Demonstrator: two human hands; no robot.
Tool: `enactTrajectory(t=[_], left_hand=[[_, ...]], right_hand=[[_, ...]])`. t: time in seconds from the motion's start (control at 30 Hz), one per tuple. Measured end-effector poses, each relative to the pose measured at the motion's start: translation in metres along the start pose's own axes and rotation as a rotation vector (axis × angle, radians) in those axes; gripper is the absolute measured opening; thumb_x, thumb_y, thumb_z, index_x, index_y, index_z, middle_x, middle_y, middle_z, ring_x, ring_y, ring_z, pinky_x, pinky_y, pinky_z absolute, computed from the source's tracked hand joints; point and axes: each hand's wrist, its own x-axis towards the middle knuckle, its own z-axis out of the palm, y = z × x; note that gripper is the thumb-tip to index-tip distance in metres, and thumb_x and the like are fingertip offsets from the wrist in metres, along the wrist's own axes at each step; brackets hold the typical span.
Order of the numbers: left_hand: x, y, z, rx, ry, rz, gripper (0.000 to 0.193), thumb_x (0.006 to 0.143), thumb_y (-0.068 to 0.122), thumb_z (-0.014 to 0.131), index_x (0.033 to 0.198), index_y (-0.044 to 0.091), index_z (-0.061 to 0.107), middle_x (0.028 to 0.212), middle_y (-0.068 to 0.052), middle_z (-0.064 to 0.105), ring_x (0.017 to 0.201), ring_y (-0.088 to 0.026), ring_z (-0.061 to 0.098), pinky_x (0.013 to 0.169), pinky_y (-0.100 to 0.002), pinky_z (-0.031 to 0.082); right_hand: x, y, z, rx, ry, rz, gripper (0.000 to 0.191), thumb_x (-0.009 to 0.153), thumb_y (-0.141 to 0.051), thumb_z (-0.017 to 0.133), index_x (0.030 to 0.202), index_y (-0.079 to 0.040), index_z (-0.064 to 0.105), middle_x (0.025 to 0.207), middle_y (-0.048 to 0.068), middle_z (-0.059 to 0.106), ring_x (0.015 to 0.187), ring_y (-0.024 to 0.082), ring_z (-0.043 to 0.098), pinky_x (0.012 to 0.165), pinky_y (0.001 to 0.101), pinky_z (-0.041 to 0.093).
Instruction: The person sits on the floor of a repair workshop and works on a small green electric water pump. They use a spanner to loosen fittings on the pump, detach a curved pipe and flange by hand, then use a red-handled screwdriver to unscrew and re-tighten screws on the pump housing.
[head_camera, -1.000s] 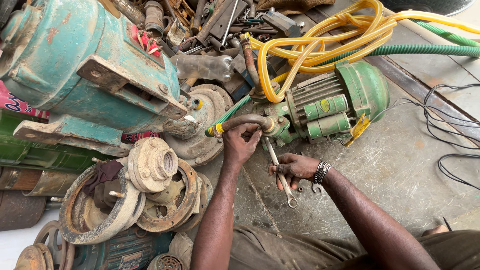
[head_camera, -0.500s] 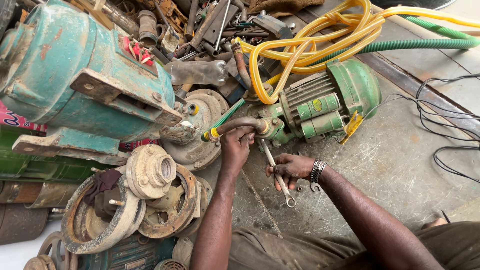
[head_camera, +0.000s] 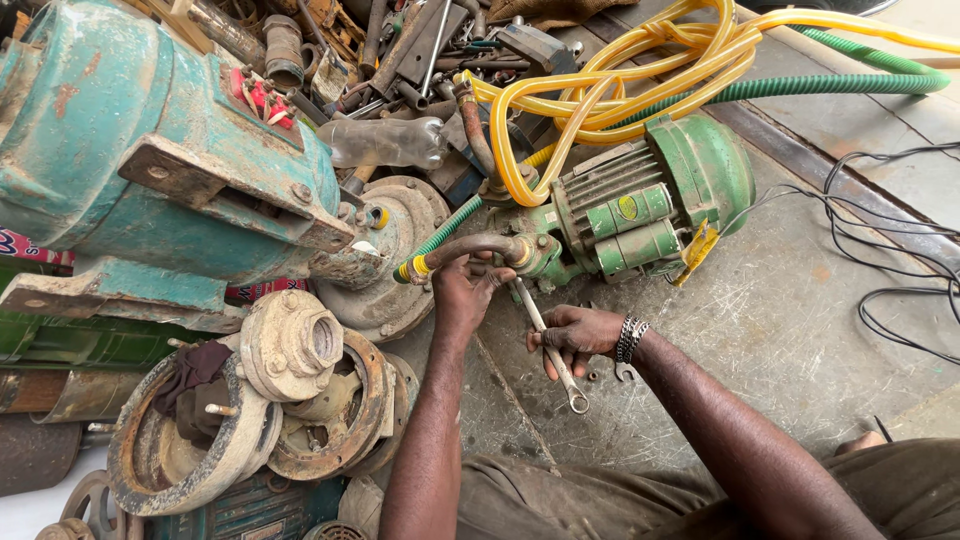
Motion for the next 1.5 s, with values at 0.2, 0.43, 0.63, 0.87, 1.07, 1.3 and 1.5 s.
enactTrajectory(t=[0.2, 0.43, 0.63, 0.87, 1.07, 1.3, 1.5], left_hand=[[0.002, -0.008, -0.002, 0.169, 0.041, -0.126, 0.019, 0.087, 0.012, 0.083, 0.097, -0.003, 0.077, 0.087, -0.009, 0.077, 0.081, -0.014, 0.074, 0.073, -0.028, 0.061], [0.002, -0.021, 0.001, -0.132, 0.043, 0.027, 0.022, 0.091, 0.019, 0.074, 0.105, 0.003, 0.075, 0.094, -0.002, 0.078, 0.083, -0.006, 0.075, 0.072, -0.023, 0.065], [0.0, -0.021, 0.002, 0.044, 0.014, 0.123, 0.033, 0.083, 0.012, 0.086, 0.11, -0.001, 0.073, 0.085, -0.008, 0.072, 0.077, -0.009, 0.067, 0.071, -0.025, 0.061], [0.001, -0.029, 0.003, 0.042, 0.108, -0.151, 0.021, 0.082, 0.01, 0.084, 0.097, 0.002, 0.071, 0.085, -0.009, 0.077, 0.077, -0.016, 0.075, 0.07, -0.03, 0.062], [-0.003, -0.032, 0.002, 0.043, 0.085, 0.155, 0.02, 0.09, 0.006, 0.08, 0.108, -0.001, 0.076, 0.107, -0.01, 0.075, 0.096, -0.018, 0.074, 0.086, -0.031, 0.062], [0.002, -0.031, 0.002, -0.044, 0.018, 0.041, 0.032, 0.086, 0.011, 0.082, 0.115, 0.003, 0.072, 0.101, -0.009, 0.077, 0.093, -0.012, 0.074, 0.083, -0.027, 0.064], [0.006, -0.037, -0.001, -0.055, -0.001, -0.132, 0.035, 0.079, 0.006, 0.085, 0.11, 0.002, 0.07, 0.1, -0.011, 0.075, 0.093, -0.014, 0.076, 0.084, -0.028, 0.066]], right_hand=[[0.001, 0.003, -0.001, -0.002, -0.008, -0.002, 0.028, 0.106, -0.029, 0.051, 0.114, -0.003, 0.059, 0.074, 0.012, 0.077, 0.05, 0.012, 0.067, 0.04, 0.0241, 0.051], [0.004, 0.006, -0.002, 0.004, -0.004, 0.002, 0.027, 0.106, -0.027, 0.05, 0.115, -0.003, 0.058, 0.075, 0.012, 0.077, 0.051, 0.013, 0.068, 0.041, 0.0244, 0.052], [0.004, 0.006, -0.003, -0.004, -0.01, -0.012, 0.028, 0.106, -0.028, 0.05, 0.115, -0.004, 0.059, 0.075, 0.012, 0.077, 0.051, 0.012, 0.068, 0.041, 0.0243, 0.051], [0.005, 0.002, 0.009, -0.032, 0.025, 0.016, 0.03, 0.104, -0.032, 0.053, 0.114, -0.004, 0.059, 0.076, 0.012, 0.078, 0.052, 0.013, 0.069, 0.042, 0.0252, 0.053], [0.003, -0.002, 0.013, -0.031, 0.045, 0.028, 0.029, 0.103, -0.032, 0.054, 0.114, -0.005, 0.06, 0.078, 0.012, 0.078, 0.054, 0.014, 0.071, 0.045, 0.0253, 0.056], [0.004, 0.001, 0.008, -0.019, 0.031, 0.013, 0.03, 0.104, -0.032, 0.052, 0.115, -0.005, 0.059, 0.077, 0.012, 0.078, 0.054, 0.014, 0.071, 0.044, 0.0249, 0.055], [0.005, 0.002, 0.007, -0.028, 0.021, 0.011, 0.03, 0.104, -0.032, 0.053, 0.113, -0.005, 0.06, 0.077, 0.013, 0.078, 0.053, 0.014, 0.07, 0.044, 0.0254, 0.055]])
